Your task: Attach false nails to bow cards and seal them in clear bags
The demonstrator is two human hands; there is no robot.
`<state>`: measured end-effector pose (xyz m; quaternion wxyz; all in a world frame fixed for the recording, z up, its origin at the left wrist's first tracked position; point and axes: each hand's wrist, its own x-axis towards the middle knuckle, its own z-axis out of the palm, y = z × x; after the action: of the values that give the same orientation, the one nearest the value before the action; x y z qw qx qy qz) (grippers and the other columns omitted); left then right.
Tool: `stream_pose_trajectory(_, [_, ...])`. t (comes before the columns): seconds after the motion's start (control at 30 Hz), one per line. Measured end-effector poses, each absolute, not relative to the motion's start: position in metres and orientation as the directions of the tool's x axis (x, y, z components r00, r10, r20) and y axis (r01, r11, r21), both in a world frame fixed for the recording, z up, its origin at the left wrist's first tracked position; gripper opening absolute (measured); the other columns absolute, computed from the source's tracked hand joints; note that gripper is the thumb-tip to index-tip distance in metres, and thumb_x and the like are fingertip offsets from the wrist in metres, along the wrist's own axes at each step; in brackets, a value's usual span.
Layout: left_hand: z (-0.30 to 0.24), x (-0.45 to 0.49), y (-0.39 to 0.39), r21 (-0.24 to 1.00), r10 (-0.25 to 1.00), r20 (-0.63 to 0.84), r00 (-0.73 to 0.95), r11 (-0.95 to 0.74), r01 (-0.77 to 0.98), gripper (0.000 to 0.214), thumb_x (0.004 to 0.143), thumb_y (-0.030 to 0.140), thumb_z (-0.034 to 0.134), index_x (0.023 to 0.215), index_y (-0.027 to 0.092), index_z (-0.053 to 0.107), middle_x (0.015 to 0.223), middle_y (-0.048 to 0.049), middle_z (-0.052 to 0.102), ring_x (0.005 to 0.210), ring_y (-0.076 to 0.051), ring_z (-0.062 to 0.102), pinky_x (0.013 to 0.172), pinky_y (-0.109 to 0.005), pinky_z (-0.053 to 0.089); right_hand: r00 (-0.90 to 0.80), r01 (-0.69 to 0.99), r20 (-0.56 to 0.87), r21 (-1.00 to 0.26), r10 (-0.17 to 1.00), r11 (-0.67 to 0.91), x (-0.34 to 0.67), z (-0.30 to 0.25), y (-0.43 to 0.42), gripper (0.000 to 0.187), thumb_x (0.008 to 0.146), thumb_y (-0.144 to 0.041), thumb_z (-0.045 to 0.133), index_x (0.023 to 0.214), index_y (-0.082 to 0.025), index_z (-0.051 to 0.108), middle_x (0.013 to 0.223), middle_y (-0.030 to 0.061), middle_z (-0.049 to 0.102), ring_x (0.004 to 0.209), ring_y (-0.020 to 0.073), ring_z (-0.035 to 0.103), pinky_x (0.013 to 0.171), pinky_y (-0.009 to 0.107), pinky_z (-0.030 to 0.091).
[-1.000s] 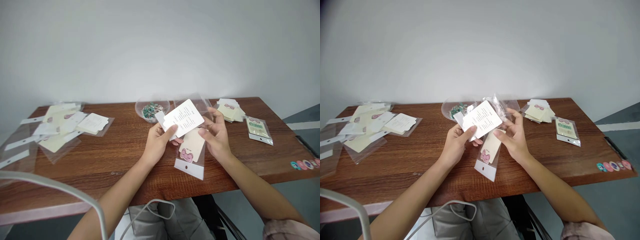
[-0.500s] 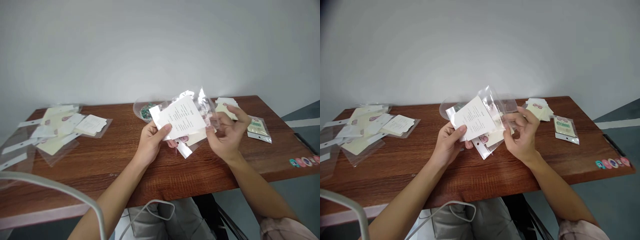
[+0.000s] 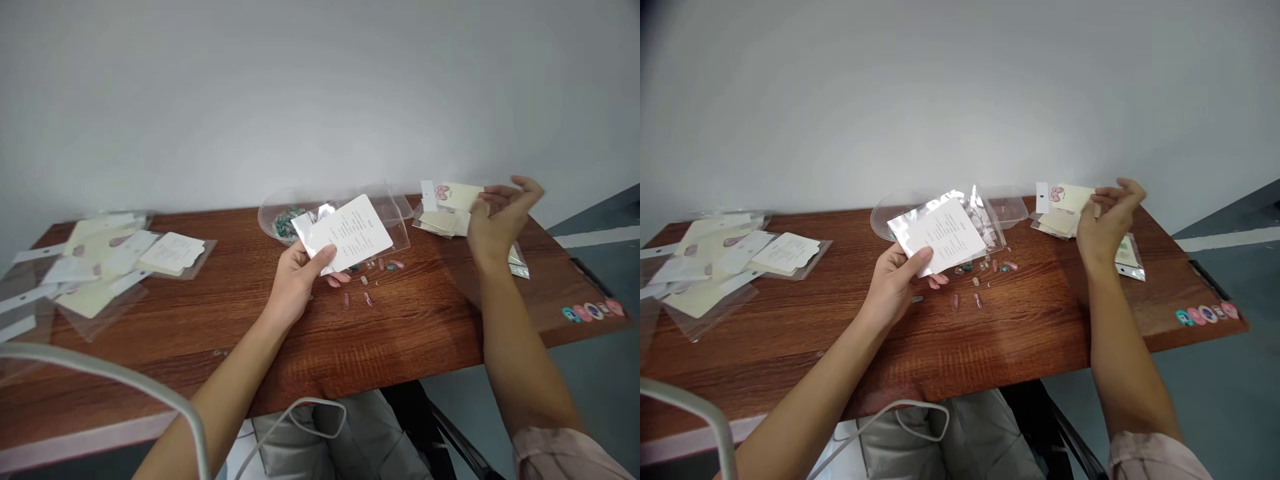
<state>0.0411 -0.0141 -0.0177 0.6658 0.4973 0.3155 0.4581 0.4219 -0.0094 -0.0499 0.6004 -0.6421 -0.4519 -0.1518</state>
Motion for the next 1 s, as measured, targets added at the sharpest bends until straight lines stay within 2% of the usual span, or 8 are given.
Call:
stream_pose_trajectory(0.2, [-0.017,0.041,-0.015,0.968,0.917,0.043,0.397,0.060,-0.244,0.035,0.088,0.042,0.081,0.108,0.016,0.069,0.097,-0.0083,0.083,0.068,-0.017,0.079,0.055,-0.021,0.059,0.458,0.822,0.522,-0.556,0.720,-0.119,0.422,-0.072,-0.005,0.047,0.076,-0.019,0.063,0.123,-0.021,0.057,0.128,0.0152,0.059,0.116,0.0308,0.063,0.108,0.053,0.048])
stream_pose_trajectory(0.37, [-0.011,0.043,-0.017,0.981,0.920,0.010,0.391,0.068,-0.184,0.035,0.086,0.042,0.081,0.105,0.015,0.070,0.090,-0.0071,0.081,0.067,-0.016,0.078,0.057,-0.022,0.059,0.488,0.818,0.470,-0.541,0.736,-0.196,0.408,-0.064,-0.011,0.022,0.087,-0.030,0.060,0.107,-0.025,0.070,0.122,0.0091,0.069,0.119,0.0328,0.063,0.113,0.062,0.038])
stream_pose_trajectory(0.5, [-0.011,0.044,-0.019,0.993,0.909,0.018,0.417,0.031,-0.110,0.027,0.087,0.039,0.079,0.097,0.015,0.073,0.079,-0.0045,0.077,0.069,-0.014,0.074,0.059,-0.021,0.059,0.427,0.759,0.580,-0.647,0.694,0.074,0.373,-0.047,-0.020,0.025,0.098,-0.046,0.059,0.099,-0.025,0.072,0.107,0.0067,0.076,0.110,0.0275,0.069,0.106,0.051,0.049])
stream_pose_trajectory(0.6, [-0.011,0.045,-0.021,0.997,0.884,0.039,0.466,-0.001,-0.082,0.027,0.087,0.039,0.078,0.096,0.014,0.073,0.075,-0.0033,0.074,0.068,-0.014,0.072,0.057,-0.021,0.057,0.319,0.490,0.557,-0.790,0.767,0.370,0.339,-0.034,-0.027,0.042,0.102,-0.061,0.051,0.100,-0.026,0.073,0.102,0.0062,0.078,0.102,0.0242,0.074,0.095,0.044,0.058])
stream_pose_trajectory(0.7, [-0.012,0.047,-0.023,0.996,0.861,0.036,0.507,0.009,-0.085,0.027,0.088,0.040,0.077,0.095,0.015,0.073,0.072,-0.0015,0.069,0.061,-0.014,0.067,0.051,-0.024,0.057,0.084,0.236,0.580,-0.802,0.810,0.549,0.314,-0.025,-0.038,0.060,0.095,-0.079,0.047,0.112,-0.027,0.074,0.101,0.0065,0.080,0.094,0.0252,0.078,0.086,0.044,0.064])
stream_pose_trajectory(0.8, [-0.014,0.048,-0.023,0.996,0.849,0.029,0.528,0.019,-0.086,0.028,0.089,0.043,0.075,0.095,0.016,0.072,0.074,-0.0004,0.068,0.053,-0.013,0.064,0.049,-0.028,0.057,-0.041,0.236,0.599,-0.772,0.800,0.590,0.301,-0.020,-0.051,0.043,0.093,-0.066,0.066,0.111,-0.028,0.078,0.092,0.0039,0.082,0.079,0.0230,0.078,0.069,0.037,0.065])
stream_pose_trajectory(0.9, [-0.015,0.048,-0.021,0.998,0.887,0.046,0.459,-0.022,-0.058,0.025,0.089,0.040,0.076,0.093,0.017,0.070,0.078,-0.0020,0.071,0.064,-0.014,0.069,0.057,-0.026,0.057,0.019,0.388,0.634,-0.718,0.773,0.579,0.291,-0.021,-0.061,0.015,0.097,-0.039,0.070,0.098,-0.027,0.081,0.084,0.0009,0.081,0.065,0.0181,0.075,0.055,0.029,0.060])
stream_pose_trajectory(1.0, [-0.016,0.048,-0.019,0.998,0.949,0.020,0.316,0.000,-0.064,0.029,0.088,0.040,0.077,0.098,0.017,0.062,0.094,-0.0044,0.074,0.077,-0.015,0.074,0.062,-0.022,0.056,0.081,0.514,0.703,-0.637,0.707,0.575,0.280,-0.026,-0.064,0.012,0.096,-0.027,0.070,0.099,-0.028,0.082,0.083,-0.0004,0.082,0.059,0.0169,0.073,0.048,0.028,0.056])
